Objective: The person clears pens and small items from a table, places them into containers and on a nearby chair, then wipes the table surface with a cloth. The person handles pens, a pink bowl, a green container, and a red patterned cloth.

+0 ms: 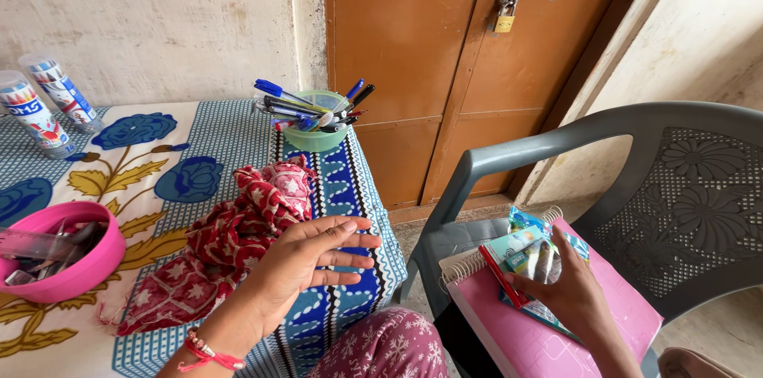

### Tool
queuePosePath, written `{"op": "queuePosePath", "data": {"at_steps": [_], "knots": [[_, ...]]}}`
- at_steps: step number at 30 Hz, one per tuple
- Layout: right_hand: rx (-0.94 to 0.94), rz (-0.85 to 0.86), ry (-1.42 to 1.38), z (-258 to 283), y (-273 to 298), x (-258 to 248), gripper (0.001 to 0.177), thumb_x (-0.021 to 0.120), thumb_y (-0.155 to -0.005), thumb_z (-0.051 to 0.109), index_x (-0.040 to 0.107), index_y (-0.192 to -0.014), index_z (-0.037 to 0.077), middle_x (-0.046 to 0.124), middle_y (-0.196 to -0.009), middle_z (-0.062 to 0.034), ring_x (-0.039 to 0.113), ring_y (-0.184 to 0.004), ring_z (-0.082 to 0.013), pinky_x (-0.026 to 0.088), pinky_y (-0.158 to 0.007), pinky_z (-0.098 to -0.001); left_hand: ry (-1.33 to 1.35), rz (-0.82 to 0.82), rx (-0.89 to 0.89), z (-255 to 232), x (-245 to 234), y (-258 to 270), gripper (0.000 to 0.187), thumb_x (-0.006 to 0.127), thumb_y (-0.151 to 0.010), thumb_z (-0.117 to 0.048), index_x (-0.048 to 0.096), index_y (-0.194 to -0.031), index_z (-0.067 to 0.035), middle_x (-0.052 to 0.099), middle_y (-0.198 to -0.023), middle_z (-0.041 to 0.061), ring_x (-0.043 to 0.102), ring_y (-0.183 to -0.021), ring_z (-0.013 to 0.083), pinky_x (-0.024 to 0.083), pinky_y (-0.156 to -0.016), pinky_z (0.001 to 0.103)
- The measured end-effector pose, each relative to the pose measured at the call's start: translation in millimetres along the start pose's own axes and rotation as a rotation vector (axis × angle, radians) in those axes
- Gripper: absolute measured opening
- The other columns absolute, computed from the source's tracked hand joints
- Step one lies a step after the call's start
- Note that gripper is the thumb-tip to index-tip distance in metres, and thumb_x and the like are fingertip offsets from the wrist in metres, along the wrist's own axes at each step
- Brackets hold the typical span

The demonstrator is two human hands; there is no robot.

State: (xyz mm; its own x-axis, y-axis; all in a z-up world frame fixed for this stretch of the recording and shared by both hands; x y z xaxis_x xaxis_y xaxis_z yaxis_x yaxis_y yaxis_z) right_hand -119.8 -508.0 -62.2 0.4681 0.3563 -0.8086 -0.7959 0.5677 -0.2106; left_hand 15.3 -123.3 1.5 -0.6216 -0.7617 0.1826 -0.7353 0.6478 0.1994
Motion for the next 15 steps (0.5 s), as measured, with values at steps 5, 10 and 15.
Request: {"op": "queuePosePath", "data": {"at_steps": [5, 10, 15], "knots": [[-0.101, -0.103, 0.029, 27, 4, -7, 0.118, 0.093, -0.056, 0.05, 0.041, -0.153, 0.008, 0.049, -0.151, -0.0201, 0.046, -0.141, -0.0352, 0.041, -0.112, -0.0474, -0.009, 0.003, 0.039, -10, -11, 8, 0.047, 0.055, -0.096, -0.035, 0.068, -0.127, -0.002, 0.079, -0.117, 0.014, 0.077, -0.098, 0.0234, 0.064, -0.081, 0.037], [-0.198, -0.135, -0.033, 86, 12, -11, 0.105, 0.091, -0.062, 0.045, 0.046, -0.15, 0.01, 0.054, -0.146, -0.0192, 0.049, -0.138, -0.0346, 0.042, -0.11, -0.047, -0.052, -0.064, 0.071, -24, -32, 16, 0.047, 0.056, -0.095, -0.034, 0.069, -0.128, -0.003, 0.08, -0.117, 0.012, 0.077, -0.098, 0.0211, 0.064, -0.082, 0.036], [-0.337, -0.164, -0.128, 158, 18, -5, 0.093, 0.091, -0.063, 0.038, 0.054, -0.143, 0.008, 0.058, -0.143, -0.0164, 0.053, -0.135, -0.0331, 0.044, -0.109, -0.0454, -0.061, -0.124, 0.108, -34, -59, 32, 0.045, 0.058, -0.096, -0.032, 0.07, -0.128, -0.003, 0.079, -0.116, 0.012, 0.075, -0.097, 0.0192, 0.064, -0.082, 0.035]]}}
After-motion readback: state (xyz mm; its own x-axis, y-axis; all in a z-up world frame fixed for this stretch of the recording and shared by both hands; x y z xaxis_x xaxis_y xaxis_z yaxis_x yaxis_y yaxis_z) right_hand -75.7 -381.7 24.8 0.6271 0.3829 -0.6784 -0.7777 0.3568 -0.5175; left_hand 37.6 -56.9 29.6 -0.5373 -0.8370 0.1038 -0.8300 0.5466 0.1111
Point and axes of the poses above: each hand's wrist, its own y-axis away from the middle knuckle, its own x-axis out of the palm, z = x × y, the point moved 6 cm from there along -y, towards the middle knuckle
